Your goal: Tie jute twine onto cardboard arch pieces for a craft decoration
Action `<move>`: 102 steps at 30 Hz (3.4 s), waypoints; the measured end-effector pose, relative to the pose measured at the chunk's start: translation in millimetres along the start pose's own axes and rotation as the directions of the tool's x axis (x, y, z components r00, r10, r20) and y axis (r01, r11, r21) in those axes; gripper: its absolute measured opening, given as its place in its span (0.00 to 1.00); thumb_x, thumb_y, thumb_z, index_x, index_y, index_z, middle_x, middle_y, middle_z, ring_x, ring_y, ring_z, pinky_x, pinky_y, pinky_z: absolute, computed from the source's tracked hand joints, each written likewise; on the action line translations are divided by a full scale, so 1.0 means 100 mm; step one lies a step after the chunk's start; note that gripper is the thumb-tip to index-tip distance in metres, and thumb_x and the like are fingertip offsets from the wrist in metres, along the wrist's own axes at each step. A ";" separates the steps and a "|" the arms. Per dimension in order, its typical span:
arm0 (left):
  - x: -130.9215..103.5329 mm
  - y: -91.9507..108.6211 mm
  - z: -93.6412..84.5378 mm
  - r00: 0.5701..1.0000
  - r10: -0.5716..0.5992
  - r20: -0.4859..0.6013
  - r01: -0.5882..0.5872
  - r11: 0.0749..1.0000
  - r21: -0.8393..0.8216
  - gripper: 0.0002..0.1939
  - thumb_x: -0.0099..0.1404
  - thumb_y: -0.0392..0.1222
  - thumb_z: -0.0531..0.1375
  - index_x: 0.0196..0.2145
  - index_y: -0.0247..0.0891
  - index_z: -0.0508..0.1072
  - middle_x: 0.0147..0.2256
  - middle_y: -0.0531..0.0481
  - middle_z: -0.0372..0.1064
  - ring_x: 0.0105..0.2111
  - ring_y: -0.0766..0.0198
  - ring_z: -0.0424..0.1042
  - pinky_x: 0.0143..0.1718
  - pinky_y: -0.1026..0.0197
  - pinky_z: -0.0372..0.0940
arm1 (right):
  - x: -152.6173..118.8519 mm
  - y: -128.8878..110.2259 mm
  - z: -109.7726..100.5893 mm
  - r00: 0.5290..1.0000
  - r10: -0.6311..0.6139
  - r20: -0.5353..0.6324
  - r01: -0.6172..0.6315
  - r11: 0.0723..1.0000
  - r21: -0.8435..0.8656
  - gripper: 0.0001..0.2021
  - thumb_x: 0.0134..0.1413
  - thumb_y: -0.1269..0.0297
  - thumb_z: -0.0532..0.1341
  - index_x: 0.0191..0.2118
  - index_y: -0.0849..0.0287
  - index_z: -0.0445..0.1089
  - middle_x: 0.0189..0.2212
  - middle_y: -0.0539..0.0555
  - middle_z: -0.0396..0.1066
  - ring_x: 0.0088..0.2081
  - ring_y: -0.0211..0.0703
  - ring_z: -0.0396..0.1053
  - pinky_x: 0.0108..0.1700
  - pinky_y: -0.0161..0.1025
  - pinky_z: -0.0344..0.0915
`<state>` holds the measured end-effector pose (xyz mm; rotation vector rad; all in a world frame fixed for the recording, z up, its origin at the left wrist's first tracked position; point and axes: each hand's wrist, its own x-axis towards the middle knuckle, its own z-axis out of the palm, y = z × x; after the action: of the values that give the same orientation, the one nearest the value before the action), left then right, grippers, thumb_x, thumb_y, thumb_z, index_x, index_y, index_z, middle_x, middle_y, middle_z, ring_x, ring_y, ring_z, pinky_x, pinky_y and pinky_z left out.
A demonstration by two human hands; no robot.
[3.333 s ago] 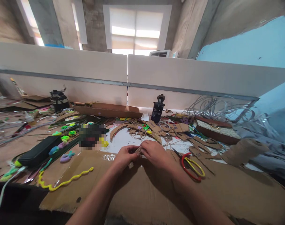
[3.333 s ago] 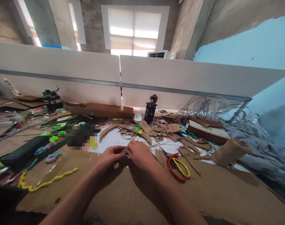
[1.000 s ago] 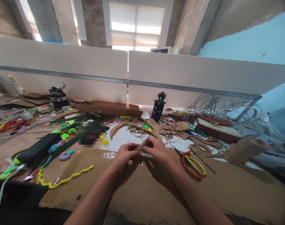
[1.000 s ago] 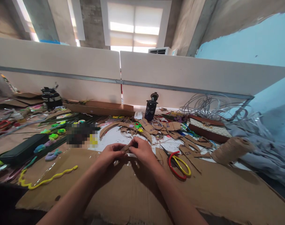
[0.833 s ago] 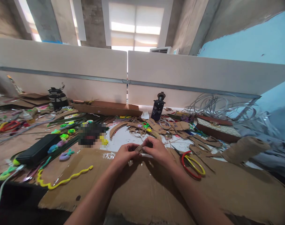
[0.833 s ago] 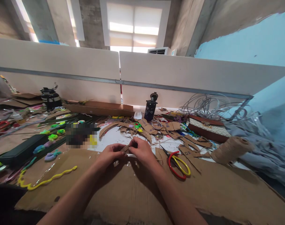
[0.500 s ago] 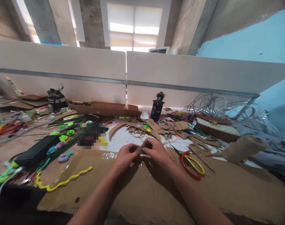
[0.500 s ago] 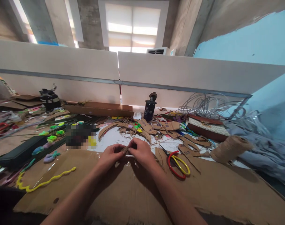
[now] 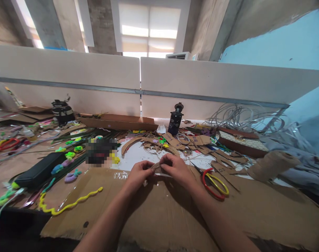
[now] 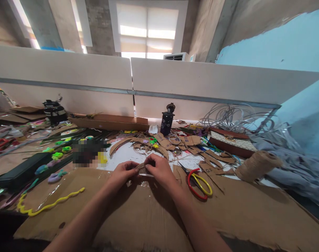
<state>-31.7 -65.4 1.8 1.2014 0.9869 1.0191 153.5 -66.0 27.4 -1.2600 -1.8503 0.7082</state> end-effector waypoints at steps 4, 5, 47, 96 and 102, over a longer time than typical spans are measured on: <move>-0.02 -0.02 0.02 1.000 -0.002 -0.008 0.001 0.999 -0.038 0.08 0.49 0.33 0.64 0.30 0.37 0.76 0.23 0.51 0.71 0.23 0.65 0.69 0.25 0.65 0.60 | -0.01 0.00 0.02 1.000 -0.002 0.002 0.002 1.000 -0.014 0.07 0.48 0.74 0.59 0.32 0.58 0.72 0.30 0.50 0.74 0.34 0.43 0.71 0.38 0.37 0.63; -0.02 -0.02 0.02 1.000 -0.005 -0.006 0.005 1.000 -0.027 0.07 0.50 0.34 0.65 0.30 0.37 0.76 0.22 0.51 0.70 0.22 0.66 0.68 0.24 0.65 0.59 | -0.02 -0.01 0.03 1.000 -0.004 0.005 0.004 1.000 -0.013 0.07 0.48 0.74 0.59 0.32 0.58 0.72 0.30 0.51 0.74 0.35 0.43 0.71 0.39 0.37 0.63; -0.01 -0.03 0.02 0.996 0.056 0.065 -0.055 0.998 -0.029 0.15 0.50 0.45 0.72 0.33 0.35 0.76 0.28 0.48 0.75 0.25 0.63 0.72 0.27 0.62 0.64 | 0.01 0.10 -0.02 0.999 0.046 -0.008 -0.046 0.997 0.055 0.09 0.48 0.72 0.62 0.37 0.57 0.72 0.35 0.51 0.77 0.38 0.45 0.73 0.42 0.39 0.65; 0.00 -0.01 -0.02 0.994 0.056 0.090 -0.065 0.993 0.101 0.13 0.52 0.47 0.68 0.28 0.34 0.75 0.25 0.49 0.69 0.26 0.63 0.66 0.27 0.64 0.58 | -0.05 -0.02 -0.02 0.995 0.046 0.090 -0.039 0.997 -0.070 0.11 0.51 0.67 0.63 0.42 0.57 0.74 0.34 0.52 0.77 0.37 0.45 0.72 0.38 0.37 0.63; -0.03 0.00 -0.01 0.996 0.044 0.079 -0.053 0.992 0.115 0.13 0.53 0.48 0.67 0.27 0.35 0.73 0.24 0.52 0.67 0.25 0.65 0.64 0.26 0.65 0.55 | -0.05 0.01 -0.01 0.992 0.057 0.109 -0.053 0.998 -0.037 0.10 0.52 0.65 0.63 0.41 0.58 0.75 0.31 0.51 0.76 0.34 0.43 0.71 0.34 0.35 0.60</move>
<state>-33.7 -67.7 2.0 1.3571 0.9721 0.9569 156.0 -70.6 25.8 -1.3217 -1.9300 0.7927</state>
